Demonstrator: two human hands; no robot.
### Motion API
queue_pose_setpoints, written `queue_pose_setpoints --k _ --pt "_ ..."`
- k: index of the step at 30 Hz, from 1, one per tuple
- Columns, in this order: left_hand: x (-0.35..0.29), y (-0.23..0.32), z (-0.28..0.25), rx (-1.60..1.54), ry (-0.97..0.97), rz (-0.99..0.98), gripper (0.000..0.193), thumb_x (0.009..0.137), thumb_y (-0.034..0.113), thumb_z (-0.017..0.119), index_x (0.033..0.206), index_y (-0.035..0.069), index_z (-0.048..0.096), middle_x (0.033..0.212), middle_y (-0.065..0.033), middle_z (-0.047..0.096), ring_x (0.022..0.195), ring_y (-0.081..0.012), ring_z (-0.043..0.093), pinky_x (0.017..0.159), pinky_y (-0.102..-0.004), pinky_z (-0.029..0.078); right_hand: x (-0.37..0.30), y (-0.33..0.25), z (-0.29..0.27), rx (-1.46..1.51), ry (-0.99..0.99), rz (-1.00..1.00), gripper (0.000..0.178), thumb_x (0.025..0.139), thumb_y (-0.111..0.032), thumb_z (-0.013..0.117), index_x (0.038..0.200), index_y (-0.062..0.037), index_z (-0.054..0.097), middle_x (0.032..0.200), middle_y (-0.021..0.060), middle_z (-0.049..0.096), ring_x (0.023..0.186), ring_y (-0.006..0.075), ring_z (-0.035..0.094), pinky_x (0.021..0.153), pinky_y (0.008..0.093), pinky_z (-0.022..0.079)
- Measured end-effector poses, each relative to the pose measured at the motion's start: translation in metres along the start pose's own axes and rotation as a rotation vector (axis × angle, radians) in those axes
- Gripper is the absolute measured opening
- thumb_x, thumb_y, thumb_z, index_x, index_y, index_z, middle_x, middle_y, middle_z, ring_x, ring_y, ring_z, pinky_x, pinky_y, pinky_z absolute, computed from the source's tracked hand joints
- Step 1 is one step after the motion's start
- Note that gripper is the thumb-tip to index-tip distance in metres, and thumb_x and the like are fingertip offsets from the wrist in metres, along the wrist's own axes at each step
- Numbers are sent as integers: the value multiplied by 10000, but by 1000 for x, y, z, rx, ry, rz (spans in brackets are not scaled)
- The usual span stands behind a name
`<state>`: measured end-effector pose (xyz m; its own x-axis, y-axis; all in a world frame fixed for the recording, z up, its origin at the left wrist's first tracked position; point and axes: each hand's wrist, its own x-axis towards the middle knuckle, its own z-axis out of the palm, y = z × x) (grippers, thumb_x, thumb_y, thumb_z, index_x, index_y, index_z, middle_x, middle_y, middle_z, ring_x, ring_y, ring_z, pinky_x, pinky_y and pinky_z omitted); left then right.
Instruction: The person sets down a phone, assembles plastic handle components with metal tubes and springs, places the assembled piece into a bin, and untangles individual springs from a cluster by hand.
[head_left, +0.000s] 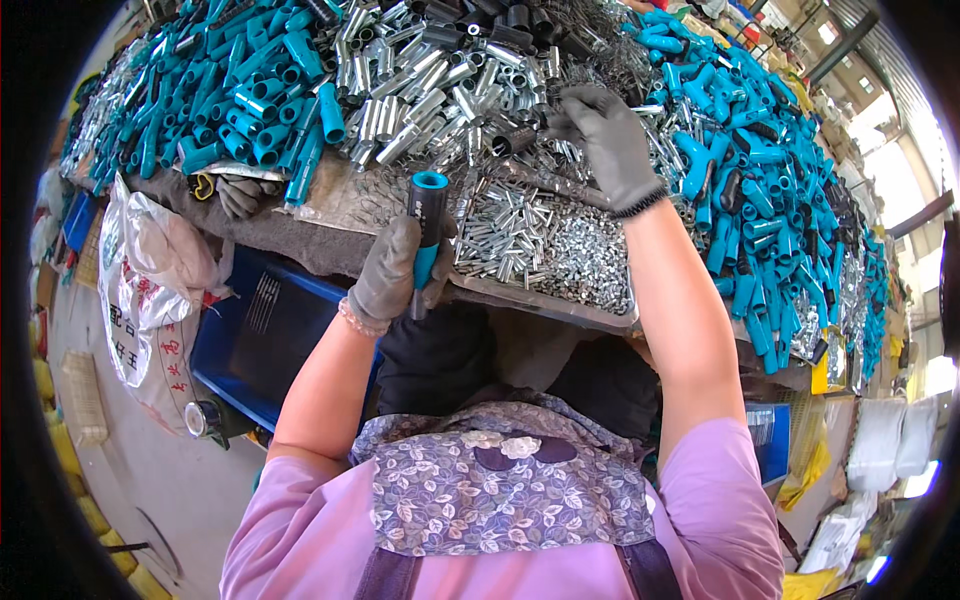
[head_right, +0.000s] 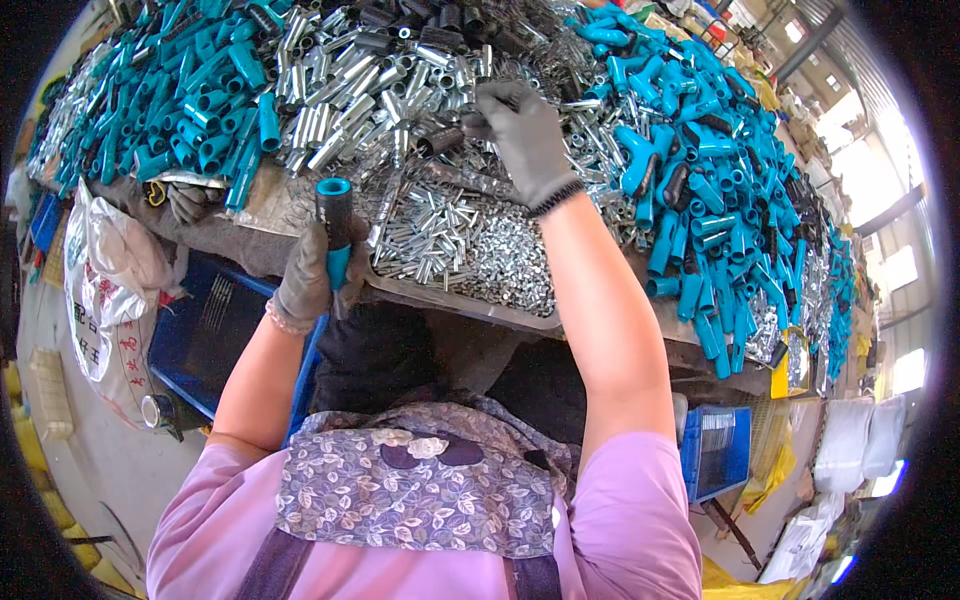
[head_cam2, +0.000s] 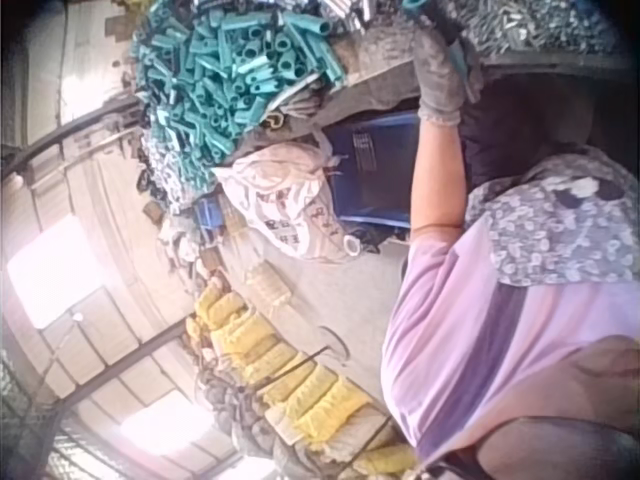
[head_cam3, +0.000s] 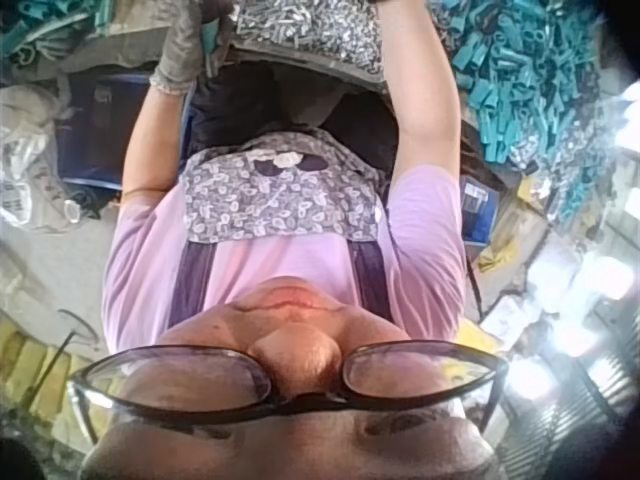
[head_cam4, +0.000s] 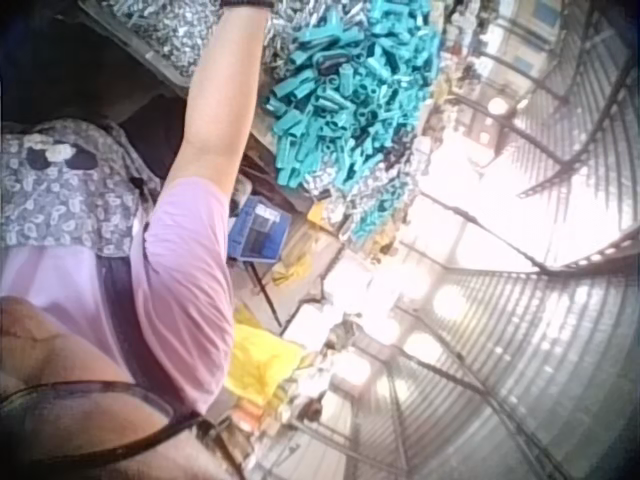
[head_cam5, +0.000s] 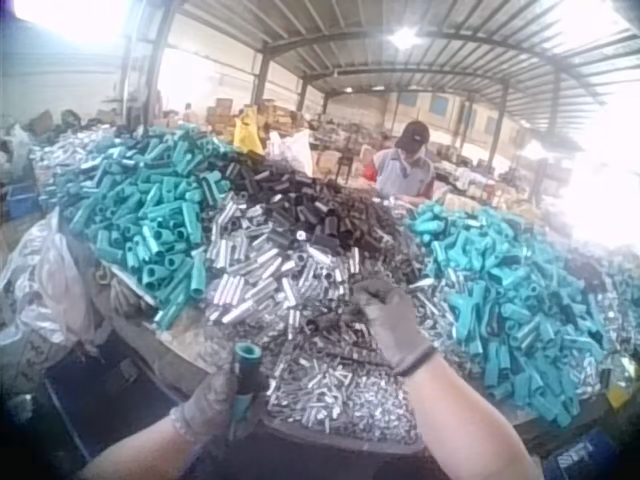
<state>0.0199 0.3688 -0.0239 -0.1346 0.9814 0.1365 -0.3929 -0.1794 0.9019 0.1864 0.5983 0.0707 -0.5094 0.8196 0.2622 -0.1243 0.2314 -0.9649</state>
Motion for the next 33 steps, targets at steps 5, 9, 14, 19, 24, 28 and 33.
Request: queue_pose_setpoints --k 5,9,14,19,24,28,33 --pt "-7 -2 -4 23 49 11 781 860 778 496 1146 53 549 643 -42 571 426 -114 487 398 -240 394 -86 -21 -53 -341 210 -34 225 934 -101 589 1113 24 645 987 97 667 836 170 677 770 301 543" --pt "-24 13 7 142 152 -43 740 904 758 445 1107 55 561 605 -30 544 414 -93 472 399 -224 362 -149 8 -124 -524 583 -83 221 925 -80 618 1122 19 633 1058 157 644 960 255 632 848 346 512" --pt "-55 23 17 181 144 -140 734 902 752 461 1094 51 563 579 -36 533 413 -96 473 398 -226 354 -165 41 -136 -1151 404 -71 313 898 -94 665 1194 -7 611 1086 171 648 1022 320 622 946 395 469" --pt "-60 22 29 144 160 -154 739 890 754 483 1103 51 562 601 -28 540 420 -92 482 404 -218 364 -61 -11 -18 -796 -22 -413 292 864 -97 682 1153 -61 677 1085 168 689 1038 344 637 907 440 489" --pt "-54 23 40 87 159 -136 759 870 761 512 1127 49 566 616 -26 552 425 -95 492 404 -218 379 55 16 72 -1436 -390 -363 320 958 -265 580 1235 -117 641 1198 159 652 1176 295 590 1038 420 442" --pt "-81 21 18 75 231 -120 779 849 765 536 1136 42 575 631 -38 573 428 -109 509 386 -232 384 70 -9 79 -1145 -240 -354 322 909 -266 641 1169 -77 641 1029 163 688 959 270 676 895 364 531" --pt "-84 17 7 71 269 -156 775 851 762 532 1135 42 581 626 -45 576 434 -122 524 383 -240 399 84 -2 50 -296 -230 49 280 880 -200 646 1082 -6 638 821 152 672 725 177 670 685 320 542"
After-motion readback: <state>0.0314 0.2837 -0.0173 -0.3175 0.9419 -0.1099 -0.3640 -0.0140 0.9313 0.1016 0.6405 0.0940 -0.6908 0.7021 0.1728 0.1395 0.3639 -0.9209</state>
